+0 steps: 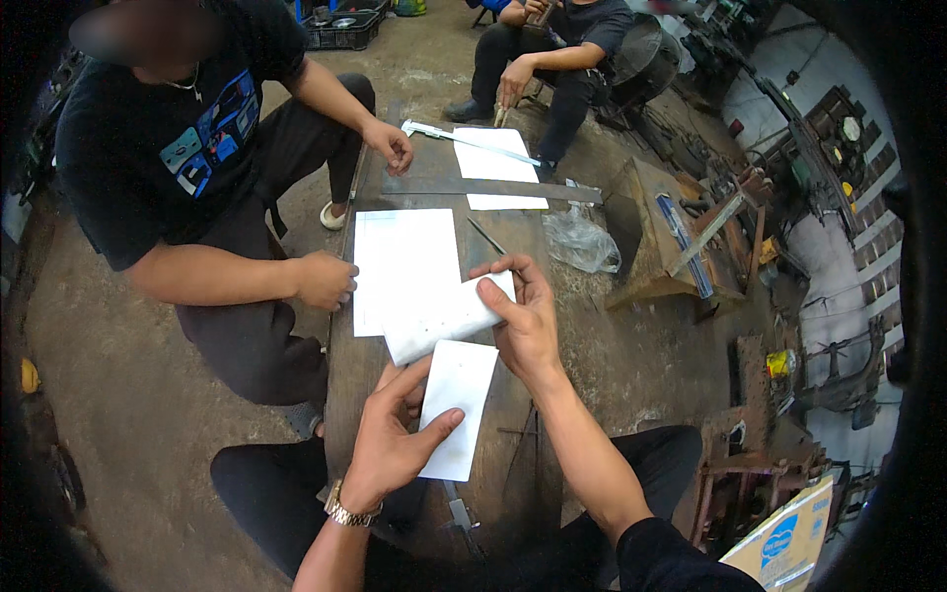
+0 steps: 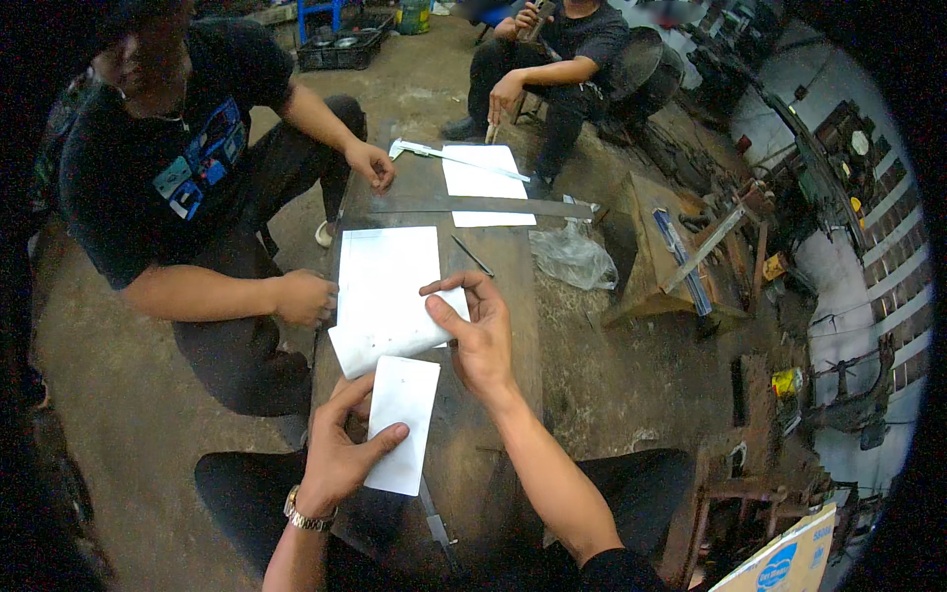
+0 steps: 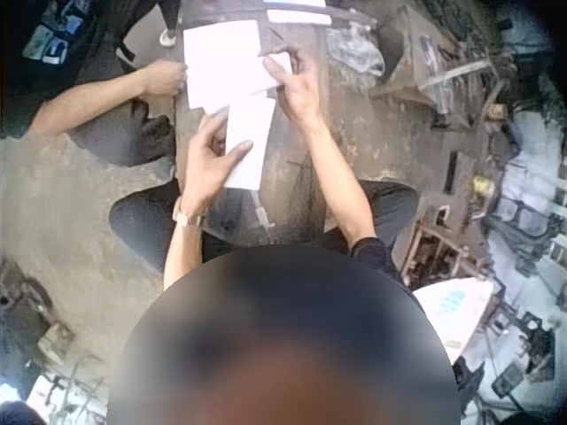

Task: The person sits cross-legged at a table and uses a vernier caliper to measure a small white paper rectangle. They then use a compass to mark points on the paper and a ruler to draw lines. Another person sits across the table and also marks paper.

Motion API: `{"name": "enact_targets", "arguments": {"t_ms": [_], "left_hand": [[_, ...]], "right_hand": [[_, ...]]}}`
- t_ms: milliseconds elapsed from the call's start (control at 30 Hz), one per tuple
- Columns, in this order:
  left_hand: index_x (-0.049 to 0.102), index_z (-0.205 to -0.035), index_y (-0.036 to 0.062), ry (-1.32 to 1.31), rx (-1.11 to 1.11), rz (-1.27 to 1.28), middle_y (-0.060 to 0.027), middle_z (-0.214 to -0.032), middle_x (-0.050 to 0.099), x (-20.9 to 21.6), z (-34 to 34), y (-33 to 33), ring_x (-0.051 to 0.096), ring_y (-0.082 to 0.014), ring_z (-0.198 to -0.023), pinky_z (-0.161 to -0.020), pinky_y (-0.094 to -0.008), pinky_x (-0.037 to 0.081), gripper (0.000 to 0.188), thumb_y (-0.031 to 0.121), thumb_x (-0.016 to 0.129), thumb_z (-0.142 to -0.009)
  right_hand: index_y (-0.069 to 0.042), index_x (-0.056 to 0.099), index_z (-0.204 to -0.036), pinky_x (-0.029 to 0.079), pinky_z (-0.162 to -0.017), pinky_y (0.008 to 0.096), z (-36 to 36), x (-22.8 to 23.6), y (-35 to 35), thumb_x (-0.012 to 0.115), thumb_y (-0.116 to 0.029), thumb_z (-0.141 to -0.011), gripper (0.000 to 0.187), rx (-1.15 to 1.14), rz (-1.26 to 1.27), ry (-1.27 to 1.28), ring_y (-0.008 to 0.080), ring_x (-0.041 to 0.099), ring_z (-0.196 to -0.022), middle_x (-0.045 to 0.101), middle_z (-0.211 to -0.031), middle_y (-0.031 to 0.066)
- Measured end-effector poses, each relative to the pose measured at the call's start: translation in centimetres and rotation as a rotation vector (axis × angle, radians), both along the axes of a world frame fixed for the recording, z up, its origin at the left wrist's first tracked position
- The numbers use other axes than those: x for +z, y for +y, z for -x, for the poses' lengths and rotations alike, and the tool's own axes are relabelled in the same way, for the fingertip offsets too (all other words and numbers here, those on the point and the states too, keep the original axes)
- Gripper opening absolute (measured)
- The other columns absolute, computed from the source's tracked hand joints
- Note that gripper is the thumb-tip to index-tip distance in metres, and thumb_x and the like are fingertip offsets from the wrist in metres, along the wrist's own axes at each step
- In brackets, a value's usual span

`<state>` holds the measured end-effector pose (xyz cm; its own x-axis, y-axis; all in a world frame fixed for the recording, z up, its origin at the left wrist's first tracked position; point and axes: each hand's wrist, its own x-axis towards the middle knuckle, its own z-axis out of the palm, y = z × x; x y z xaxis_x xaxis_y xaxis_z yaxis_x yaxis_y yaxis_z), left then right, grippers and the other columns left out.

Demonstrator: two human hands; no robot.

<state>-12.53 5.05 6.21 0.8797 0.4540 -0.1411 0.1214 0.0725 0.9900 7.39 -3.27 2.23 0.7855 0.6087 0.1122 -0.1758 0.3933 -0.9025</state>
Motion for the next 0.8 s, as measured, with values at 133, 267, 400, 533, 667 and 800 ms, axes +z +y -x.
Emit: {"name": "enact_targets", "arguments": {"t_ms": [133,267,400,533,667,800], "left_hand": [[0.054,-0.144,-0.0039,-0.113,0.005,0.061,-0.0122,-0.134,0.060,0.5,0.5,-1.7,0.063,-0.0172,-0.116,-0.098,-0.0322,0.052,0.067,-0.005,0.080,-0.082],[0.057,-0.138,-0.0080,-0.234,0.052,0.203,-0.0101,-0.127,0.068,0.9,1.1,-1.9,0.062,-0.0178,-0.116,-0.106,-0.0337,0.044,0.071,0.009,0.088,-0.076],[0.053,-0.141,-0.0094,-0.250,-0.070,-0.009,-0.0152,-0.129,0.067,1.5,2.1,-2.2,0.061,-0.0179,-0.121,-0.104,-0.0340,0.047,0.068,-0.003,0.083,-0.080],[0.072,-0.104,0.0016,-0.513,-0.217,-0.794,-0.0115,-0.135,0.068,2.0,2.8,-2.3,0.070,-0.0233,-0.079,-0.074,-0.0347,0.056,0.040,0.002,0.080,-0.065],[0.070,-0.100,0.0068,-0.606,-0.310,-1.035,-0.0125,-0.127,0.071,2.0,3.5,-2.2,0.065,-0.0213,-0.065,-0.057,-0.0341,0.048,0.033,0.022,0.084,-0.073],[0.071,-0.106,0.0042,-0.638,-0.322,-1.033,-0.0105,-0.125,0.072,2.1,3.8,-2.2,0.061,-0.0201,-0.060,-0.055,-0.0341,0.046,0.040,0.024,0.083,-0.073]], "right_hand": [[-0.006,0.053,-0.129,0.052,-0.094,0.0358,2.7,2.5,-4.1,0.073,-0.015,-0.094,0.042,0.010,-0.127,0.070,0.0195,0.064,-0.109,0.066,-0.119,0.0127],[-0.003,0.050,-0.140,0.049,-0.100,0.0402,4.2,4.0,-7.4,0.069,-0.014,-0.095,0.050,0.106,-0.207,0.111,0.0224,0.061,-0.115,0.062,-0.126,0.0133],[-0.004,0.059,-0.124,0.051,-0.097,0.0387,5.2,4.5,-8.4,0.071,-0.009,-0.092,0.034,0.119,-0.197,0.061,0.0234,0.062,-0.110,0.063,-0.117,0.0115],[-0.008,0.061,-0.108,0.052,-0.091,0.0347,5.1,4.6,-8.7,0.070,0.000,-0.088,0.023,0.248,-0.403,0.041,0.0231,0.062,-0.108,0.063,-0.109,0.0118],[-0.009,0.062,-0.103,0.055,-0.088,0.0381,4.6,4.9,-9.0,0.075,-0.013,-0.089,0.019,0.350,-0.531,-0.105,0.0243,0.064,-0.103,0.062,-0.107,0.0124],[-0.009,0.060,-0.097,0.059,-0.075,0.0376,4.8,5.6,-9.2,0.075,-0.033,-0.093,0.029,0.386,-0.513,-0.170,0.0267,0.064,-0.101,0.058,-0.104,0.0115]]}}
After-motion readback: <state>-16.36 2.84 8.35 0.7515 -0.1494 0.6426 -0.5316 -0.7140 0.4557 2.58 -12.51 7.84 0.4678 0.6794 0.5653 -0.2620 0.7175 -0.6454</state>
